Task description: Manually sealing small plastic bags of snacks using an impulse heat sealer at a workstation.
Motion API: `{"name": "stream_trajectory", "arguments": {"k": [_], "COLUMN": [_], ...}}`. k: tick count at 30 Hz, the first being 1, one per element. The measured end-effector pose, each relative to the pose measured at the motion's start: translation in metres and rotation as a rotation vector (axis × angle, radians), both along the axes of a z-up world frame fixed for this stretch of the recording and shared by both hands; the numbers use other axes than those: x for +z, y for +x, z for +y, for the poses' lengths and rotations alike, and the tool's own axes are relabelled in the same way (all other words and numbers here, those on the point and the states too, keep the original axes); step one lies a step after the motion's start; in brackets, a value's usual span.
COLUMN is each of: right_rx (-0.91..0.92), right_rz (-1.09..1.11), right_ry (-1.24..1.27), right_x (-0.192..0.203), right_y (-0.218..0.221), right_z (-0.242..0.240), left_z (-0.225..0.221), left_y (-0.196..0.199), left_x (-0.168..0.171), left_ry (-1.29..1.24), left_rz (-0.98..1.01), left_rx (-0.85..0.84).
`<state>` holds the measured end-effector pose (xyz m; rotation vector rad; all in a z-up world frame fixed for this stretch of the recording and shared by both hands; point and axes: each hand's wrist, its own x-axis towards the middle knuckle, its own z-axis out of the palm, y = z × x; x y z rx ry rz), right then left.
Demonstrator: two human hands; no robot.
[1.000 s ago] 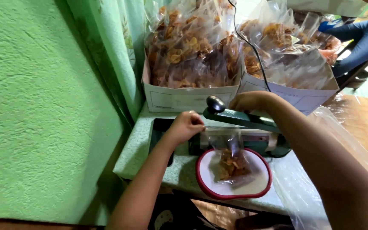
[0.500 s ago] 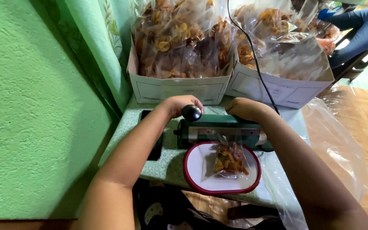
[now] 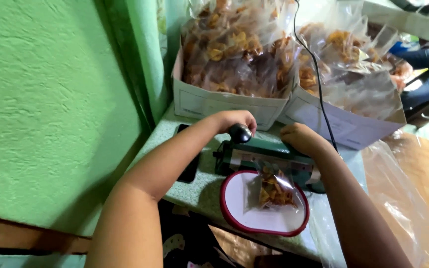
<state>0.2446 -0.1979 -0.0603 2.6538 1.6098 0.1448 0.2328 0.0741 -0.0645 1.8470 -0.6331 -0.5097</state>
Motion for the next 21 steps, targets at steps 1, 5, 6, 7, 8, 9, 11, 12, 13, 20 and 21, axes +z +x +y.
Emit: {"name": "stream_trajectory", "arguments": {"k": [1,5,6,7,8,9,11,12,13,20,21], "right_rx": [0.001,-0.231,-0.102,-0.107,-0.110,-0.113,-0.115,-0.113,-0.115,-1.008,-1.009], "right_rz": [-0.008,0.223,0.073,0.077,0.083,0.086,0.021,-0.045,-0.047,0.533,0.503], "right_ry": [0.006,-0.015,-0.103,-0.103,-0.105,-0.111,-0.183,-0.252,-0.252,-0.009,-0.021], "right_x": [0.010,0.036,0.042,0.038,0.034,0.031,0.036,0.040,0.055,0.067,0.065], "right_y": [-0.006,-0.028,-0.030,-0.027,-0.024,-0.021,-0.023,-0.024,-0.042,-0.059,-0.057], "right_z": [0.007,0.018,0.021,0.021,0.021,0.020,0.025,0.027,0.041,0.066,0.066], "left_z": [0.002,-0.002,-0.003,-0.003,-0.003,-0.004,-0.006,-0.006,-0.006,0.009,0.012], "left_y": [-0.002,-0.001,0.002,0.003,0.004,0.005,0.001,0.000,-0.003,-0.019,-0.020], "left_x": [0.006,0.012,0.012,0.014,0.015,0.017,0.020,0.023,0.029,0.075,0.082], "left_ry": [0.006,0.123,0.148,0.149,0.174,0.196,0.215,0.237,0.237,0.306,0.292], "left_rz": [-0.008,-0.042,-0.045,-0.042,-0.057,-0.075,-0.080,-0.086,-0.088,0.061,0.122], "left_rx": [0.001,-0.038,-0.030,-0.036,-0.039,-0.040,-0.036,-0.027,-0.028,0.030,0.093]}}
